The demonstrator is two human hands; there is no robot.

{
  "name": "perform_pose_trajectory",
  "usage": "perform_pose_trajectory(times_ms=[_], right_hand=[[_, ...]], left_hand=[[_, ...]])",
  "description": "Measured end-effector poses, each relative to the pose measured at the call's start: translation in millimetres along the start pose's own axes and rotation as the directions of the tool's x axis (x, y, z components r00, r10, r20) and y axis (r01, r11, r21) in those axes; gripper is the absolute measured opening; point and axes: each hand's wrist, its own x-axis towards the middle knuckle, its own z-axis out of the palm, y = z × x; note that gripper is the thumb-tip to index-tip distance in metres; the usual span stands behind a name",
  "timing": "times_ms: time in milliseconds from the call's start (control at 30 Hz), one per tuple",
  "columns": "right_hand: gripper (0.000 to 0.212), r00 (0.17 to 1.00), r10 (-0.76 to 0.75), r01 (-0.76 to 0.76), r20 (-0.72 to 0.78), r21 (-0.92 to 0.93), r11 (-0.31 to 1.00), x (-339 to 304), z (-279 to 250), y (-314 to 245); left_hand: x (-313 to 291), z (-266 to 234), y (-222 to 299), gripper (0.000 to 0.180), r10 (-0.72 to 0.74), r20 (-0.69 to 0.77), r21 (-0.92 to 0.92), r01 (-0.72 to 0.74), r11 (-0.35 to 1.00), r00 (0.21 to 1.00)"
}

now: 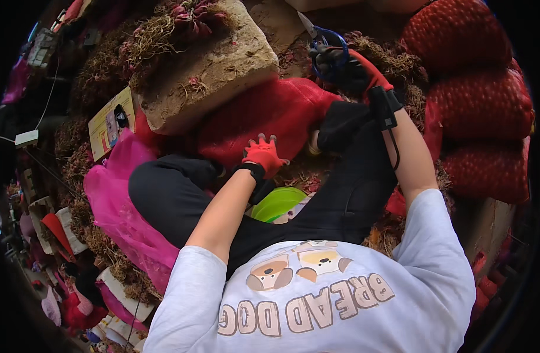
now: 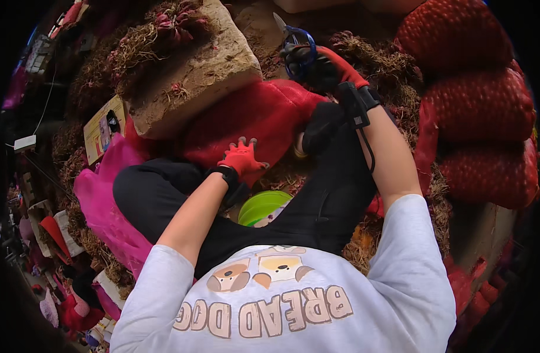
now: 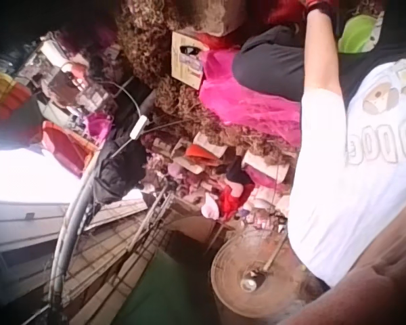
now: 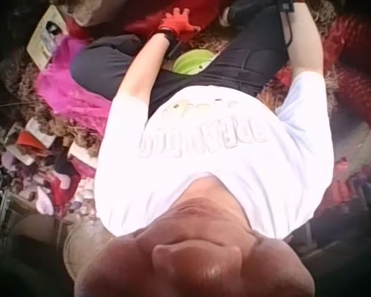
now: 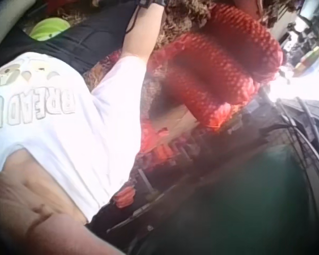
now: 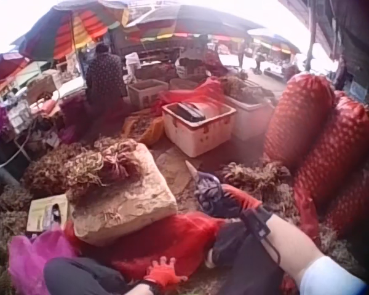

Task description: The recorder uses scissors to cut the ends off red onions and sorts them into mesh bags while seated on the floor of a large processing area.

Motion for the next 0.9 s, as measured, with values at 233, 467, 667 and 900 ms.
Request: perform_pose_trajectory(times_ms=[233, 467, 667, 900], right_hand=[[0.036, 0.814, -0.515, 0.395, -0.268, -0.394, 0.83, -41, 14, -35], [0.028, 0.835, -0.529, 0.485, 0.151, 0.252, 0.838, -10, -25, -34], [0.046, 0.865, -0.483, 0.502, 0.136, -0.2, 0.841, -49, -58, -59], [0.01, 0.889, -0.429, 0.386, -0.159, -0.241, 0.89, -31, 25, -43]], left_hand=[[75, 3, 48, 0.104, 0.381, -0.237, 0.303, -0.304, 0.903, 0.894], [109, 48, -3, 0.093, 0.024, -0.424, 0.323, 0.126, 0.938, 0.905], [130, 10, -46, 0.04, 0.254, -0.452, 0.002, -0.284, 0.959, 0.855], [50, -103, -128, 0.022, -0.18, -0.092, -0.795, 0.037, 0.605, 0.979]])
